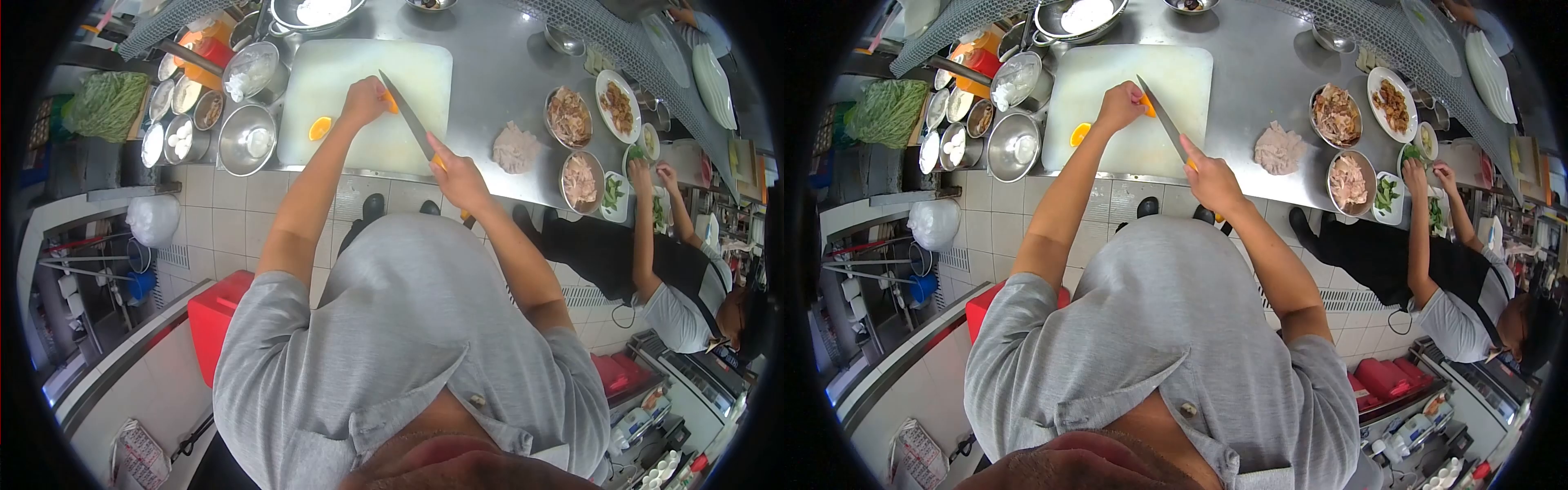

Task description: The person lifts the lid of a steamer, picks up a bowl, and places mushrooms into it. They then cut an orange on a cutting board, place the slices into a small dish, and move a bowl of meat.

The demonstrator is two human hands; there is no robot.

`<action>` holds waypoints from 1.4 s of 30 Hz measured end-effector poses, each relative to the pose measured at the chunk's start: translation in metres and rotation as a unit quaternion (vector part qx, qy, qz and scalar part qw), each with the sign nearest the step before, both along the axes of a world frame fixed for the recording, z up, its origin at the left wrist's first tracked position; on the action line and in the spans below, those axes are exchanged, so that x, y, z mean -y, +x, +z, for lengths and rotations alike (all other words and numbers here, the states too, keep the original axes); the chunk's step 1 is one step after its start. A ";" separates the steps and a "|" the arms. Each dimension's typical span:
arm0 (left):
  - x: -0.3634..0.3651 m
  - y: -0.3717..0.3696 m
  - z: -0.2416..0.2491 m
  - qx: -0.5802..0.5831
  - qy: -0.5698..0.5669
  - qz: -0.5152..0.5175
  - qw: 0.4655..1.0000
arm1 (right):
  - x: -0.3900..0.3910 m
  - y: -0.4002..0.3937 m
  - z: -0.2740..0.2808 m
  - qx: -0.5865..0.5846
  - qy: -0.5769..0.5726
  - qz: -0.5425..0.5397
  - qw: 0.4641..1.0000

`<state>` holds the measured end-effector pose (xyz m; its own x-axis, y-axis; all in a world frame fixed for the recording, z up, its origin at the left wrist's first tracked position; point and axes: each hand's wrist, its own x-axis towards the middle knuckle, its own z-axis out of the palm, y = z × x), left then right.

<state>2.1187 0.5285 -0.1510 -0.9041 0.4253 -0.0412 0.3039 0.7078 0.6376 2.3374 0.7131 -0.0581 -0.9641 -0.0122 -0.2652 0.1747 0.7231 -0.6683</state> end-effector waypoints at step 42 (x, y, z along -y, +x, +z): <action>0.000 0.002 -0.004 -0.001 -0.006 0.022 1.000 | -0.002 -0.028 -0.016 0.003 -0.026 0.025 0.999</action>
